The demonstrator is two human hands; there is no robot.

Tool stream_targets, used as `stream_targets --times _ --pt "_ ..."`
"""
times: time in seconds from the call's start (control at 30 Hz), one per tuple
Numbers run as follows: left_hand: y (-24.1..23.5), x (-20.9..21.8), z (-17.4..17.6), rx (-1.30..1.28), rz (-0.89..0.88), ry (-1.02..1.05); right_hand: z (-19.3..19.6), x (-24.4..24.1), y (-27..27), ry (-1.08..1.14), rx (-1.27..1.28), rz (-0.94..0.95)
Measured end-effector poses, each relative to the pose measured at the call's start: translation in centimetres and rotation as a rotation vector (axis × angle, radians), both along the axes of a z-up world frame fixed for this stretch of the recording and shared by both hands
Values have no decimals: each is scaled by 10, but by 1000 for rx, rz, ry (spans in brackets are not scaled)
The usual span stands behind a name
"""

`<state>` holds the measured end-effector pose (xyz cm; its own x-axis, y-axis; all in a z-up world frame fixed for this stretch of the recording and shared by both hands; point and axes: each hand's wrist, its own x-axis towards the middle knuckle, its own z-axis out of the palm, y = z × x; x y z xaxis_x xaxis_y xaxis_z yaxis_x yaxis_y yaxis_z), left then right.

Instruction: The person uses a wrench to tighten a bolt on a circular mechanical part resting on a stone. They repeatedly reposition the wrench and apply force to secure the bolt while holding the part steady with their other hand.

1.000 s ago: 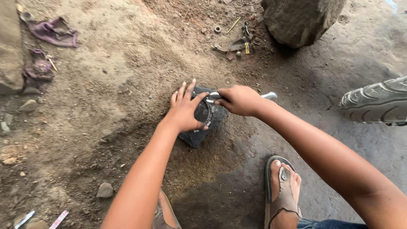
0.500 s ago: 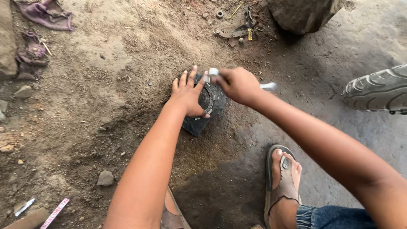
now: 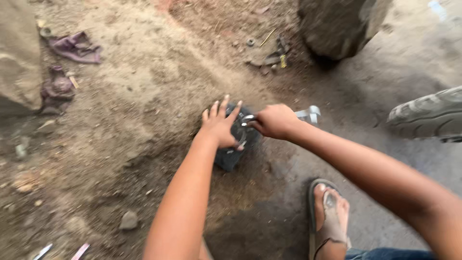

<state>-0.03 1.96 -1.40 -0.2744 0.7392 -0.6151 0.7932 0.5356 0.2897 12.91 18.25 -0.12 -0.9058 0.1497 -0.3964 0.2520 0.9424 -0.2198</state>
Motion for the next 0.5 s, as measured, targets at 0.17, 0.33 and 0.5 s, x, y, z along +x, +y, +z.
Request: stream_targets --times 0.17,0.33,0.5 --pt "7 0 -1 -25 -2 18 9 -1 1 211 -17 -28" --pt "1 2 4 -50 19 3 12 -12 12 102 -56 -128" --pt "5 -2 8 -17 30 6 -12 0 -9 348 98 -123"
